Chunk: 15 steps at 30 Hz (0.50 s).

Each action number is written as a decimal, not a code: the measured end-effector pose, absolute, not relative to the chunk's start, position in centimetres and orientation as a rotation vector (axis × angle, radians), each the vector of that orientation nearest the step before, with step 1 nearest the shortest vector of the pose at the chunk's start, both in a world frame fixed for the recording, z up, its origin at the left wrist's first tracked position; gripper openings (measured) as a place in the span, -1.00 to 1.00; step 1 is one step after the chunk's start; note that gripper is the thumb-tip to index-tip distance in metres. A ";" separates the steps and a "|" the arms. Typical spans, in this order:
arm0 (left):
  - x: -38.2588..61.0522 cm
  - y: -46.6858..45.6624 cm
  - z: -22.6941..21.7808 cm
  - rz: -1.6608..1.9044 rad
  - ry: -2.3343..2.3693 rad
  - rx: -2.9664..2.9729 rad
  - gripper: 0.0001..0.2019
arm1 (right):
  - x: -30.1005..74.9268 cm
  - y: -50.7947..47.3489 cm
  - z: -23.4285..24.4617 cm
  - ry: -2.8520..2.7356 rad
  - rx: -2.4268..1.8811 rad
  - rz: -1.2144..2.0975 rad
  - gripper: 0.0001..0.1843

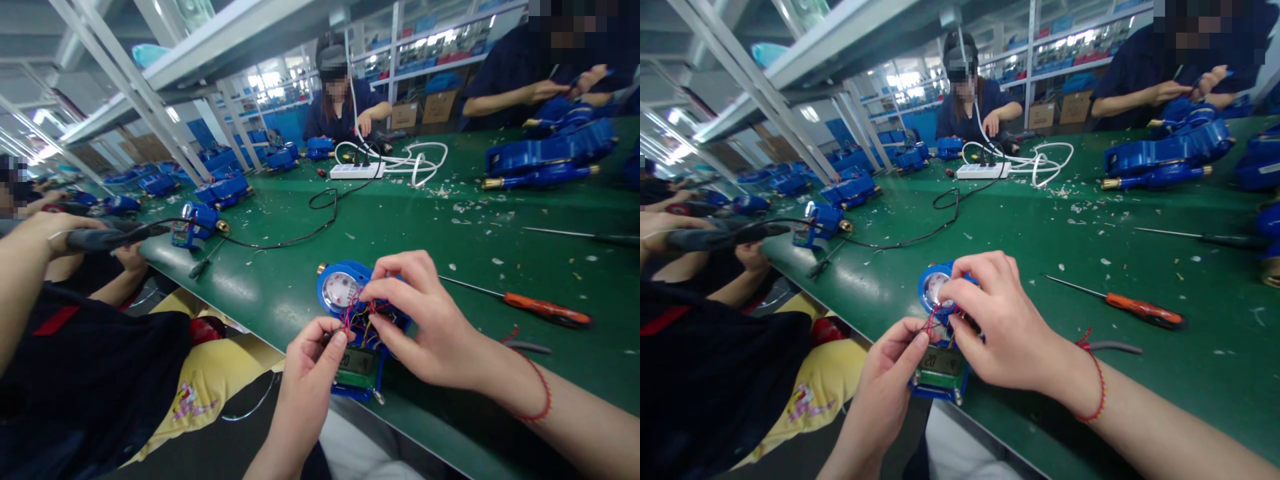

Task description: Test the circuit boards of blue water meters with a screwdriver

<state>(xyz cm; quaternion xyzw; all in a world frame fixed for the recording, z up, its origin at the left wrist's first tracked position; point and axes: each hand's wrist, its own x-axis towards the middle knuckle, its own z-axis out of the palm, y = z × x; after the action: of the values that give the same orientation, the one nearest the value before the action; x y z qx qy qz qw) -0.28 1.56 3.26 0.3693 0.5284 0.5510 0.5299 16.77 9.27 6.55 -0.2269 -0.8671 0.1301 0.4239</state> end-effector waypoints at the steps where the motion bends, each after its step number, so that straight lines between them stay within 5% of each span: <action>1: -0.2 1.5 3.4 1.326 1.246 0.884 -0.80 | 16.6 8.9 6.6 -2.179 -0.501 0.258 -0.85; 15: 0.1 1.5 5.0 1.311 1.334 0.988 -0.85 | 16.1 8.7 6.8 -2.399 -0.459 0.148 -0.81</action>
<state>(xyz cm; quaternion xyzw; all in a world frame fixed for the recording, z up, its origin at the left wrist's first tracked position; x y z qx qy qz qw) 0.14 1.55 4.98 0.4069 0.5493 0.5400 0.4910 16.07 8.67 6.82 -0.1763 -0.9219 0.0569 0.3402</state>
